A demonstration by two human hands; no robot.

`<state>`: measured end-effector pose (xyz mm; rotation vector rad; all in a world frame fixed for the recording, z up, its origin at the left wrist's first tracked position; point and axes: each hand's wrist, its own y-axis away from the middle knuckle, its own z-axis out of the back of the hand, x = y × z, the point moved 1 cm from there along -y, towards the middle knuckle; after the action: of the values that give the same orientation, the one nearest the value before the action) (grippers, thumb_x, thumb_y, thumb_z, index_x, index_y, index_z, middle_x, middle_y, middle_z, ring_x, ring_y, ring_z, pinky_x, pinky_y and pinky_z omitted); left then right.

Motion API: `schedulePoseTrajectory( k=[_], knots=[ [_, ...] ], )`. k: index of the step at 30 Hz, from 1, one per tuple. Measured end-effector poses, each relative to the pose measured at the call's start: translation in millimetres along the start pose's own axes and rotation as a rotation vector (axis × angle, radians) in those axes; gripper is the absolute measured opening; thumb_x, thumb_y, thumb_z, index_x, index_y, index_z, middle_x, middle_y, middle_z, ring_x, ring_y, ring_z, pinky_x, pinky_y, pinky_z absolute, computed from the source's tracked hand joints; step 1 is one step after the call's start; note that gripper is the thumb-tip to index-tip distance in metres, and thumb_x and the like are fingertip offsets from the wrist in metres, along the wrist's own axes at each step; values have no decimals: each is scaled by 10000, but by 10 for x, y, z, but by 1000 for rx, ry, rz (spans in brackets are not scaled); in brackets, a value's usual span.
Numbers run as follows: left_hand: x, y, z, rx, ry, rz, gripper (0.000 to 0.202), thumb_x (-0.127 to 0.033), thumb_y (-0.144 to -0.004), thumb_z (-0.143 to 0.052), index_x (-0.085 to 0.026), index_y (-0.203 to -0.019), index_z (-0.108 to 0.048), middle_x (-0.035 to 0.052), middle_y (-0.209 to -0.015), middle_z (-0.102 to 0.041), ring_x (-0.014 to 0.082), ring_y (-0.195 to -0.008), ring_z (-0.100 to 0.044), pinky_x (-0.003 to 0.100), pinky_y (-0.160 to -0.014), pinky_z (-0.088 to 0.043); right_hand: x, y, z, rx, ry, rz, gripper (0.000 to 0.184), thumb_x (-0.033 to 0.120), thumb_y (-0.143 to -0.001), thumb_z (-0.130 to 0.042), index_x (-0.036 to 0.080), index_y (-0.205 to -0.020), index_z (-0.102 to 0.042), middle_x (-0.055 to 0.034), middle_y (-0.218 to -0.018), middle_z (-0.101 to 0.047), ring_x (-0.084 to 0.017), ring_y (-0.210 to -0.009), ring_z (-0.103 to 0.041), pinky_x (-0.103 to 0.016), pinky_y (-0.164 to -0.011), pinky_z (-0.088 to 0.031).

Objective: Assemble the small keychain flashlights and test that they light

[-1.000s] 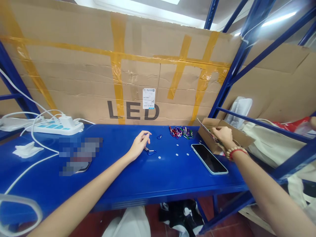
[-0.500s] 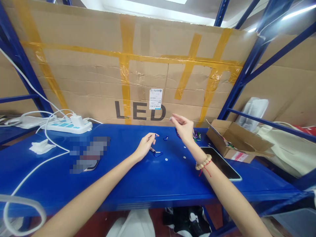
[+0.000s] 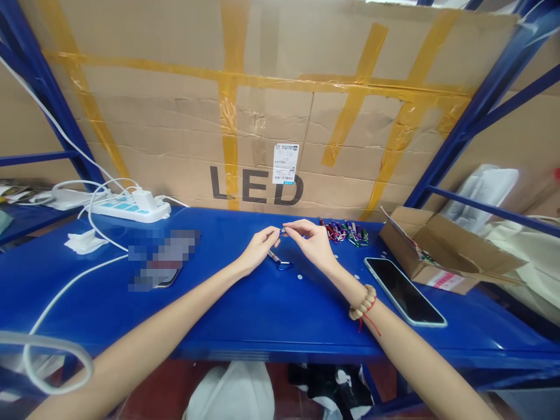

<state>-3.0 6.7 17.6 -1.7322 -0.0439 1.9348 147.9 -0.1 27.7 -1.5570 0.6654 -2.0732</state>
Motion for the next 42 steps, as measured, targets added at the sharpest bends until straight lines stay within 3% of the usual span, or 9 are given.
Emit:
schedulePoseTrajectory(
  k=[4,13,20,25,30,37,42],
  knots=[
    [21,24,-2,10,7,35,269,-401,-838,-425,-158,-775,-520,-36,-609,-419,100,-593,-408,227,-595,-356,10,12,18,7,26,-22,183,334,-714,-664,178,-789,-725,-60,-819,-700,-172,-742,-666,-285,-724,-538],
    [30,48,29,131,-131,33,240,-381,-806,-485,-152,-823,-556,-16,-697,-537,105,-613,-512,251,-638,-437,1,29,153,190,81,-161,208,330,-647,-701,127,-692,-708,-69,-685,-707,-173,-627,-654,-260,-600,-514],
    [71,111,-42,84,-206,-2,167,-319,-818,-472,-165,-778,-524,-24,-681,-548,103,-614,-515,234,-623,-417,48,49,142,206,88,-221,234,347,-582,-738,123,-619,-685,-66,-623,-685,-152,-568,-614,-243,-536,-466],
    [36,132,-43,48,-236,-59,177,-332,-833,-467,-167,-801,-521,-11,-723,-573,115,-651,-548,246,-654,-437,121,65,122,172,-36,-343,274,339,-490,-791,117,-603,-677,-39,-564,-654,-112,-500,-560,-226,-494,-440],
    [-6,125,-20,22,-257,-113,151,-312,-810,-521,-165,-828,-549,25,-841,-647,155,-787,-596,253,-697,-450,158,77,109,192,-204,-563,308,318,-419,-827,117,-585,-663,-12,-561,-641,-75,-471,-538,-210,-497,-468],
    [-57,95,-41,-3,-181,-136,179,-283,-790,-559,-151,-903,-600,63,-918,-672,179,-882,-619,291,-812,-464,132,44,170,230,-277,-663,350,404,-503,-798,121,-669,-674,-23,-655,-654,-58,-543,-537,-175,-502,-482],
    [-50,75,-38,-32,-214,-103,219,-297,-788,-551,-147,-925,-635,66,-948,-675,181,-886,-620,277,-800,-471,84,47,152,243,-164,-628,354,433,-578,-757,120,-719,-670,-30,-672,-642,-58,-532,-524,-168,-473,-460]
  ],
)
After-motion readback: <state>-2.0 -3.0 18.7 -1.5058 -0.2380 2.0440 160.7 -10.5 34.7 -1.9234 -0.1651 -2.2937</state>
